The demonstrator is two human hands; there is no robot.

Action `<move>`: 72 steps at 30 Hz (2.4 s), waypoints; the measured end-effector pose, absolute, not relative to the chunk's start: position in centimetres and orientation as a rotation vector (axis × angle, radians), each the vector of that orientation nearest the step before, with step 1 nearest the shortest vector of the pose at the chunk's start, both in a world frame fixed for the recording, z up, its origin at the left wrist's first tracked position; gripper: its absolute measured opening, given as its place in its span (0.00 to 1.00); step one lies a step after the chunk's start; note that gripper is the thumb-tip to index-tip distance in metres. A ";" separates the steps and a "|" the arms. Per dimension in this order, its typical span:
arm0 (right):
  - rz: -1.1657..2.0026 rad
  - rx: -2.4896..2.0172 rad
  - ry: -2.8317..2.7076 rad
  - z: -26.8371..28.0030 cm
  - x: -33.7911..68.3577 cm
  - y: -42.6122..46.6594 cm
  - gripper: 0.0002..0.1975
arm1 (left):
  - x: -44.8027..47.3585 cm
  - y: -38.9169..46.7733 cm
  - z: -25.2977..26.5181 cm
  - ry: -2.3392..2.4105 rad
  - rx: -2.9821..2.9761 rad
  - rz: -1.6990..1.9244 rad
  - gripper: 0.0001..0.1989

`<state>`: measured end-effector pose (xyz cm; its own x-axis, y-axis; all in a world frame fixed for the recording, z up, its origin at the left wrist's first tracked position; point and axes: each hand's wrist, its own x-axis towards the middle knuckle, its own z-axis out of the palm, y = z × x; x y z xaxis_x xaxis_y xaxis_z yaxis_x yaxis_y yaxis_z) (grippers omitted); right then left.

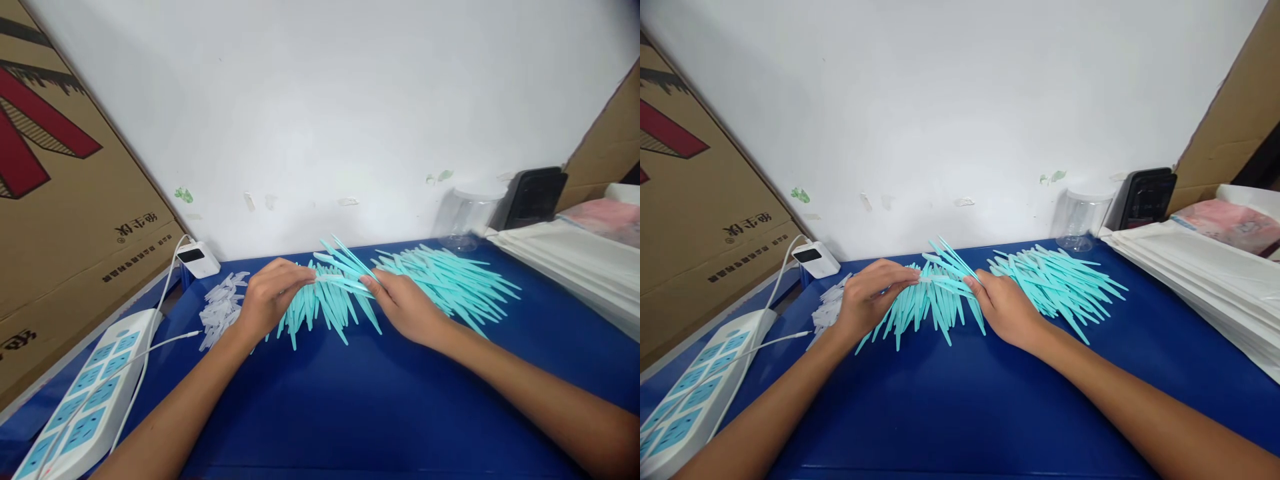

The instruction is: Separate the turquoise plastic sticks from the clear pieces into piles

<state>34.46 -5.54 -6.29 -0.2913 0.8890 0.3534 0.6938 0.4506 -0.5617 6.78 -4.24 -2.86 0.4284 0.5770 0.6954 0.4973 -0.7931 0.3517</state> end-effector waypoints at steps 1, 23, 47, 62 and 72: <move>0.397 -1.316 -2.074 -6.3 34.4 -5.6 0.25 | 6.9 -4.3 -2.8 0.956 2.587 1.313 0.07; 0.084 -1.359 -2.194 -5.6 34.6 -6.0 0.18 | 8.8 -4.3 -4.6 1.089 1.609 1.144 0.16; 0.138 -1.263 -2.213 -6.6 33.8 -6.4 0.16 | 11.0 -6.4 -4.9 1.051 1.253 1.002 0.19; 0.848 -1.087 -2.050 -6.2 32.3 -7.9 0.25 | 10.5 -6.6 -4.5 0.855 1.731 1.601 0.26; 1.094 -0.967 -2.077 -5.4 31.5 -9.3 0.24 | 11.6 -8.7 -4.6 0.909 1.789 1.619 0.19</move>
